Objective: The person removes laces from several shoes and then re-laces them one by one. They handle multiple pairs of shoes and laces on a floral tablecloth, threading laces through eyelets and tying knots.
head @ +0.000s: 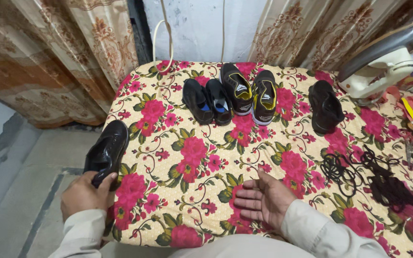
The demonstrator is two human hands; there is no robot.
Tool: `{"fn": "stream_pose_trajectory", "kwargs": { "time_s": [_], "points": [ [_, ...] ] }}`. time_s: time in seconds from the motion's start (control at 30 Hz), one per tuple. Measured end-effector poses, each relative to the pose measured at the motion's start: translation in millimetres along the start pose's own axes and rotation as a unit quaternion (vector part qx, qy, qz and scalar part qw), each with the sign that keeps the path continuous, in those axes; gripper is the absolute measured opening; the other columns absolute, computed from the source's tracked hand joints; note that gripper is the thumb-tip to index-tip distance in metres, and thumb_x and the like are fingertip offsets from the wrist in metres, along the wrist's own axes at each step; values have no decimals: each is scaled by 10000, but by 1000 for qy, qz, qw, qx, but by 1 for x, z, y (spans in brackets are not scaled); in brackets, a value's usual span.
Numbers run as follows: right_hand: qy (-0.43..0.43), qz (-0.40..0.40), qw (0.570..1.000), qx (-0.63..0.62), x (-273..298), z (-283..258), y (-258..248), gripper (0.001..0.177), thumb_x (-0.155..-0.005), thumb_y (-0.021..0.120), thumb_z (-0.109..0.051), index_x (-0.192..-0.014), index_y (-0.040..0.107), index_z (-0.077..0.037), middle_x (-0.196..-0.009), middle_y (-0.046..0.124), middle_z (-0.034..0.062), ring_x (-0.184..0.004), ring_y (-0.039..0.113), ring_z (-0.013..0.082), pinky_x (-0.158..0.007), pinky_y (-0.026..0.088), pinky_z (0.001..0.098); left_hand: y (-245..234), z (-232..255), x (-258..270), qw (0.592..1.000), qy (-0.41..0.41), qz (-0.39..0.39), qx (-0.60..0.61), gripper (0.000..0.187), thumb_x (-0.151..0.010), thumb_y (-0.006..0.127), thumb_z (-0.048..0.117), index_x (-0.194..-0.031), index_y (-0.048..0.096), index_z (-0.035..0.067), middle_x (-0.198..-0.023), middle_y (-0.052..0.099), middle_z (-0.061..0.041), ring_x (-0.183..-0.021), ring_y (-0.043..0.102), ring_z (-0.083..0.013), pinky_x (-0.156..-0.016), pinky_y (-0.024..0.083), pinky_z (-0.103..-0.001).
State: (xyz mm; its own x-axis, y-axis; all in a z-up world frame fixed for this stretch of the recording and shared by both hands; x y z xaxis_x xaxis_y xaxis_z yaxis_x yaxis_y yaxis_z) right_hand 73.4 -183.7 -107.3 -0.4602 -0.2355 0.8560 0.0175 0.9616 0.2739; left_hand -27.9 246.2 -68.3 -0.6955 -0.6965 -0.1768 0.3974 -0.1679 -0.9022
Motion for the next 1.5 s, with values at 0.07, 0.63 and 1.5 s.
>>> {"fn": "stream_pose_trajectory", "kwargs": {
  "time_s": [0.07, 0.63, 1.5],
  "points": [
    [-3, -2, 1000, 7, -1, 0, 2, 655, -981, 381, -620, -1262, 550, -53, -1208, 673, 169, -1087, 692, 335, -891, 563, 530, -4, 3, -2, 999, -29, -19, 8, 424, -829, 806, 483, -1075, 802, 138, -992, 758, -195, -911, 726, -400, -827, 566, -486],
    [-12, 19, 999, 29, -5, 16, 3, 469, -988, 482, -490, -1217, 594, -97, -1137, 696, 104, -1066, 691, 284, -855, 557, 460, -11, 100, -27, 956, 237, -156, -82, 475, -902, 689, 557, -1089, 697, 120, -1084, 702, -109, -1032, 671, -339, -870, 508, -506],
    [-57, 21, 998, -11, 1, 29, -15, 364, -984, 507, -358, -1192, 600, -75, -1157, 735, 126, -1044, 718, 268, -826, 594, 442, 56, 101, 30, 934, 188, -291, -84, 940, -849, 696, 530, -1536, 351, -11, -1592, 271, -233, -1456, 278, -427, -1171, 301, -478]
  ]
}}
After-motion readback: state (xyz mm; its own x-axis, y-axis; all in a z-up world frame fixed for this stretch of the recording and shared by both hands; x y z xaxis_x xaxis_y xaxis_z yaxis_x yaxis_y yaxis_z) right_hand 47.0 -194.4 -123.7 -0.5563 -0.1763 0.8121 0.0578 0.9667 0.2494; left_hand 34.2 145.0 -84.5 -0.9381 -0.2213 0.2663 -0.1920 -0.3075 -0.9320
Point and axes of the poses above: each hand's wrist, its own x-axis away from the middle knuckle, its own y-axis out of the palm, z = x × y, the point moved 5 cm from there along -x, towards the middle knuckle
